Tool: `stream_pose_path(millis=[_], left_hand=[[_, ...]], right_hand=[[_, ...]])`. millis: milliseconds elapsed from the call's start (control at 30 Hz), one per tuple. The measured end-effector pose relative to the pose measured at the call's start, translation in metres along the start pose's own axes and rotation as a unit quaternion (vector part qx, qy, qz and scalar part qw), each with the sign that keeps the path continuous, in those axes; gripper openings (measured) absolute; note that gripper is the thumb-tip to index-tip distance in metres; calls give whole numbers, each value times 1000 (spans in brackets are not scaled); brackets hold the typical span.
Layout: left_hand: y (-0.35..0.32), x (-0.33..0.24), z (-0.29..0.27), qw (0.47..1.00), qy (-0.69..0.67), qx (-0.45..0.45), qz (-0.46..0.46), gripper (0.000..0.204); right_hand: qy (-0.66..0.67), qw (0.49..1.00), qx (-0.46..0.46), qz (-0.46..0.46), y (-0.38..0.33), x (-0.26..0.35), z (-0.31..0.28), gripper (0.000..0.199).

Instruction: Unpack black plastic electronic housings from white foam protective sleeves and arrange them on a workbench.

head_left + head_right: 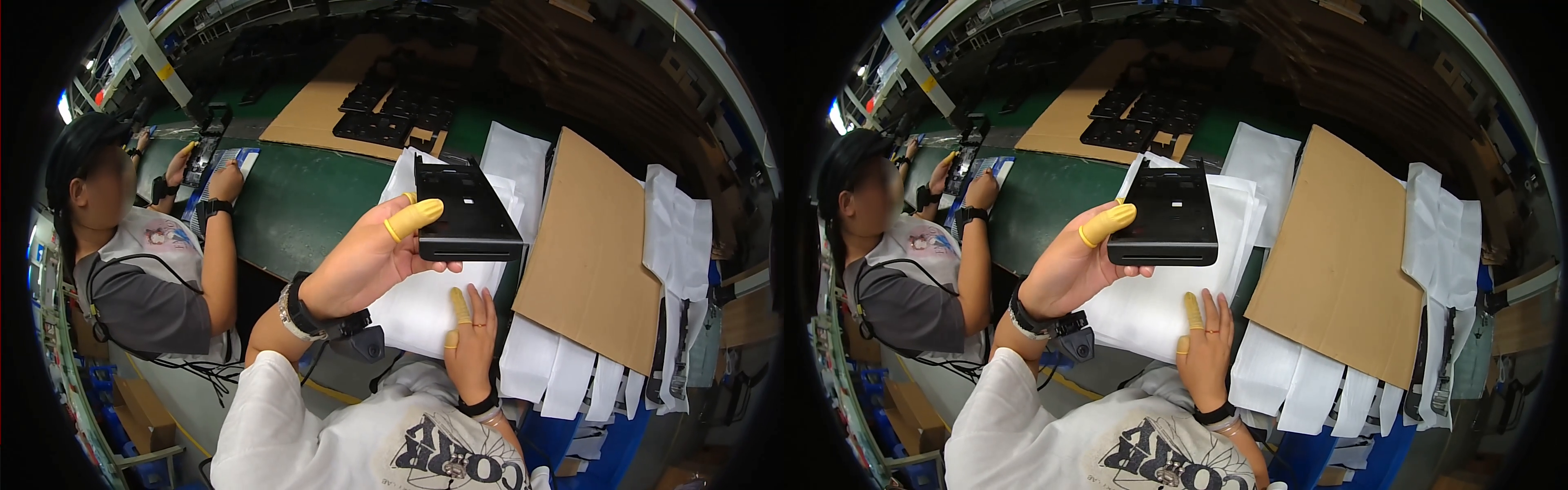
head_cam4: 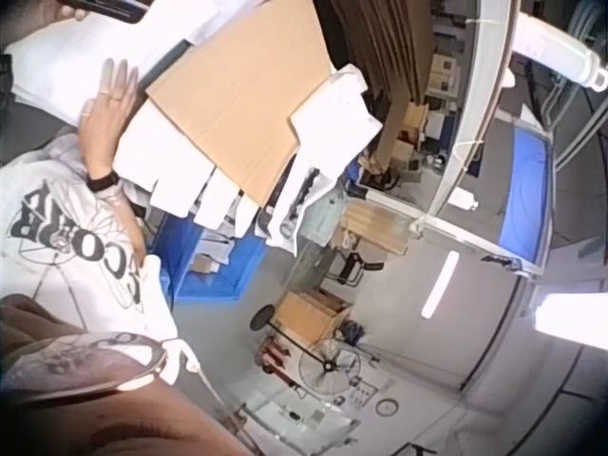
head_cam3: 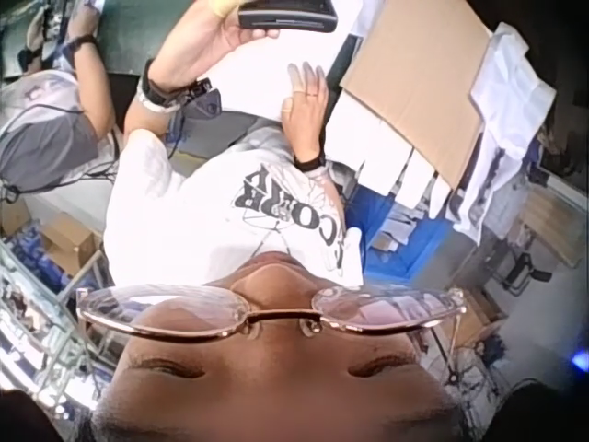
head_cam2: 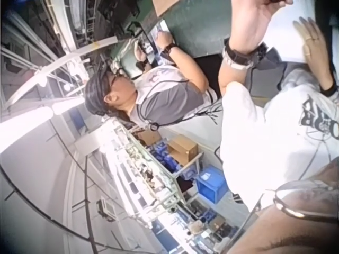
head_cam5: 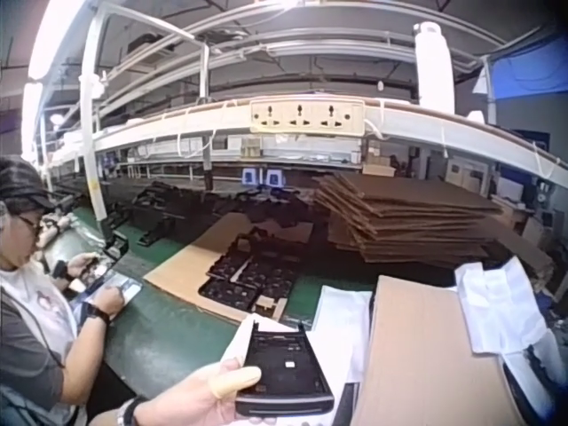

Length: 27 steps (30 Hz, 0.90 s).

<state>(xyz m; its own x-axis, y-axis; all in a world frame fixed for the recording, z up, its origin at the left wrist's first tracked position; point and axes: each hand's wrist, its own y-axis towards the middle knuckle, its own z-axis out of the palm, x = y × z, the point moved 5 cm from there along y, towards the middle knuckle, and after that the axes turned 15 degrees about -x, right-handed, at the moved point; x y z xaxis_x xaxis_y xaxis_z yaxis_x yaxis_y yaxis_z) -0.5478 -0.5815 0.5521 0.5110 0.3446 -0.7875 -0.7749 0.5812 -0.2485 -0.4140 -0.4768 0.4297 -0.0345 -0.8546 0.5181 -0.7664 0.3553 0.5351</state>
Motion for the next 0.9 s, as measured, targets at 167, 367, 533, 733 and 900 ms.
stream_pose_path(millis=[167,367,533,733,900], left_hand=[[-7,-3,6,1000,1,7,7,27],[-6,2,8,999,34,42,-2,28],[-9,9,9,997,2,78,-14,31],[-11,17,19,994,-30,74,-73,64],[-4,19,15,997,47,53,-23,64]], right_hand=[[-6,1000,2,-5,-1,-1,0,56],[-10,1000,-2,-8,0,-2,3,56],[-11,1000,-22,-17,-2,-4,5,50],[-14,1000,-17,-17,-7,-6,7,48],[-11,1000,-18,-15,-3,-3,3,50]])
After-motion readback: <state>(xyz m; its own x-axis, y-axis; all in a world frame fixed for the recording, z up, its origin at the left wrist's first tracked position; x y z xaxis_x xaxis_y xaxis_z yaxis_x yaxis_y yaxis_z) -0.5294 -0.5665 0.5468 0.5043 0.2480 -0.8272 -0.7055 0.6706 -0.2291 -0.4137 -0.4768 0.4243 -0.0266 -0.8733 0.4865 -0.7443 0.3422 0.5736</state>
